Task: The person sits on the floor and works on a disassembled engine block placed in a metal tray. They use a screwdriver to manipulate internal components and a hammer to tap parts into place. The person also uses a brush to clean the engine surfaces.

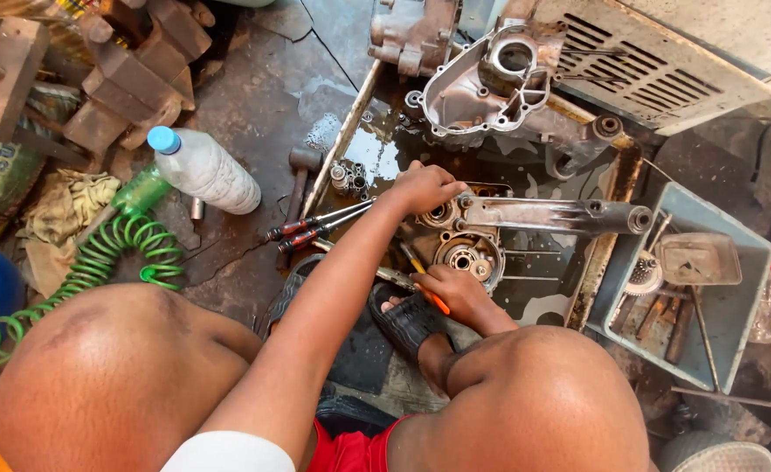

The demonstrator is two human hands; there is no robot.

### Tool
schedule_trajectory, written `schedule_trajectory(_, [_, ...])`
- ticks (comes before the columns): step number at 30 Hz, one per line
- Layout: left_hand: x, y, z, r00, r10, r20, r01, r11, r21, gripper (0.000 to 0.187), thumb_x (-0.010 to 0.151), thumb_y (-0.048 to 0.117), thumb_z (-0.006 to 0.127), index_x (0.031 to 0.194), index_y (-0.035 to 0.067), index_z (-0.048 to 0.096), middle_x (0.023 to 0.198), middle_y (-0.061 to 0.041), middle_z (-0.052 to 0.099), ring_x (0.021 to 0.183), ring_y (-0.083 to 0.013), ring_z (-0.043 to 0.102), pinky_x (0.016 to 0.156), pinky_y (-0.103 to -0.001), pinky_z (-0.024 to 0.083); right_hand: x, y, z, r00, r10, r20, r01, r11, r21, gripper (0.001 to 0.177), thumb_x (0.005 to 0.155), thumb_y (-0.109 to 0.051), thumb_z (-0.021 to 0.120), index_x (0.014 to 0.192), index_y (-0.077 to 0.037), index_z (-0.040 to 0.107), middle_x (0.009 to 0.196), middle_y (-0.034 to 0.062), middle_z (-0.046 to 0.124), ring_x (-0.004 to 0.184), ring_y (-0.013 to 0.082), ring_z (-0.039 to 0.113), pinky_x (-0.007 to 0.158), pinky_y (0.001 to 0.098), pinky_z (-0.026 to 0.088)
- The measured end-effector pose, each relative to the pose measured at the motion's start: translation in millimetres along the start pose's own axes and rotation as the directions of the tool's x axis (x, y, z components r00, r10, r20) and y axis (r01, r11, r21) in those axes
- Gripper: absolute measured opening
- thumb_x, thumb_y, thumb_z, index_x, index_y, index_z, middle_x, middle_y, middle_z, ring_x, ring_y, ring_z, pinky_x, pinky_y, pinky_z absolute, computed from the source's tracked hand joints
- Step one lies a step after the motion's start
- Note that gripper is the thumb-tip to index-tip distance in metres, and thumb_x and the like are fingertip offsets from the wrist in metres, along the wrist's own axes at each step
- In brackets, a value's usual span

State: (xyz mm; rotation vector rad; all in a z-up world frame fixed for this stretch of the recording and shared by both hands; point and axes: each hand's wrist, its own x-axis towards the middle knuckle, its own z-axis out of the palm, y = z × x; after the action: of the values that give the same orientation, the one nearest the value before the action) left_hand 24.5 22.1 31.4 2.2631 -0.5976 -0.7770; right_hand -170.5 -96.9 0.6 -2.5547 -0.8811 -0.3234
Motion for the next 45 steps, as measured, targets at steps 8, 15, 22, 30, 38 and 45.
schedule_trajectory(8, [-17,-37,4,0.979,-0.013,-0.205,-0.056,0.943,-0.328,0.053,0.103,0.063,0.046,0.121,0.022,0.074,0.125,-0.005,0.073,0.128,-0.0328,0.059,0.111,-0.052,0.045,12,6,3,0.996,0.052,-0.075,-0.05,0.999,0.021,0.017,0.1,-0.018,0.059,0.113,-0.015,0.07,0.075,0.006,0.06,0.065,0.0302,0.067,0.057,0.0379,0.058])
schedule_trajectory(15, [-52,-117,16,0.727,-0.488,-0.482,0.066,0.749,-0.659,0.032,0.101,0.046,0.054,0.105,0.024,0.076,0.104,-0.001,0.078,0.107,-0.028,0.071,0.094,-0.044,0.055,35,-4,16,0.953,0.227,-0.202,-0.203,0.97,0.135,0.018,0.1,-0.021,0.063,0.111,-0.022,0.077,0.075,0.0031,0.069,0.068,0.0269,0.072,0.062,0.0348,0.059])
schedule_trajectory(22, [-52,-154,72,0.81,-0.524,-0.265,0.062,0.524,-0.849,0.033,0.099,0.047,0.06,0.107,0.022,0.079,0.107,-0.006,0.079,0.088,-0.0211,0.075,0.072,-0.029,0.058,61,5,18,0.888,0.435,-0.145,-0.374,0.87,0.321,0.02,0.103,-0.019,0.059,0.105,-0.02,0.078,0.064,-0.0002,0.071,0.062,0.0228,0.072,0.061,0.0351,0.058])
schedule_trajectory(30, [-46,-151,97,0.792,-0.596,-0.136,-0.018,0.2,-0.98,0.045,0.104,0.047,0.054,0.112,0.008,0.076,0.099,-0.008,0.073,0.079,-0.0169,0.07,0.068,-0.03,0.062,68,5,28,0.932,0.351,-0.088,-0.339,0.932,0.127,0.016,0.101,-0.017,0.063,0.106,-0.015,0.077,0.085,0.0108,0.078,0.075,0.0306,0.076,0.065,0.0374,0.06])
schedule_trajectory(38, [-28,-172,123,0.83,-0.554,-0.066,-0.056,0.035,-0.998,0.04,0.099,0.04,0.071,0.118,0.005,0.073,0.099,-0.015,0.072,0.08,-0.0296,0.076,0.071,-0.044,0.065,74,-23,9,0.923,0.37,-0.105,-0.257,0.796,0.548,0.025,0.101,-0.009,0.055,0.115,-0.005,0.076,0.07,0.0119,0.072,0.054,0.0271,0.071,0.048,0.035,0.057])
schedule_trajectory(45, [-42,-162,112,0.907,-0.421,-0.012,-0.023,-0.021,-1.0,0.055,0.1,0.044,0.072,0.137,0.005,0.063,0.119,-0.017,0.069,0.096,-0.0363,0.075,0.086,-0.05,0.062,63,-14,31,0.963,0.186,-0.194,-0.151,0.972,0.178,0.024,0.099,-0.015,0.062,0.12,-0.014,0.075,0.08,0.008,0.069,0.07,0.0297,0.072,0.058,0.0385,0.058])
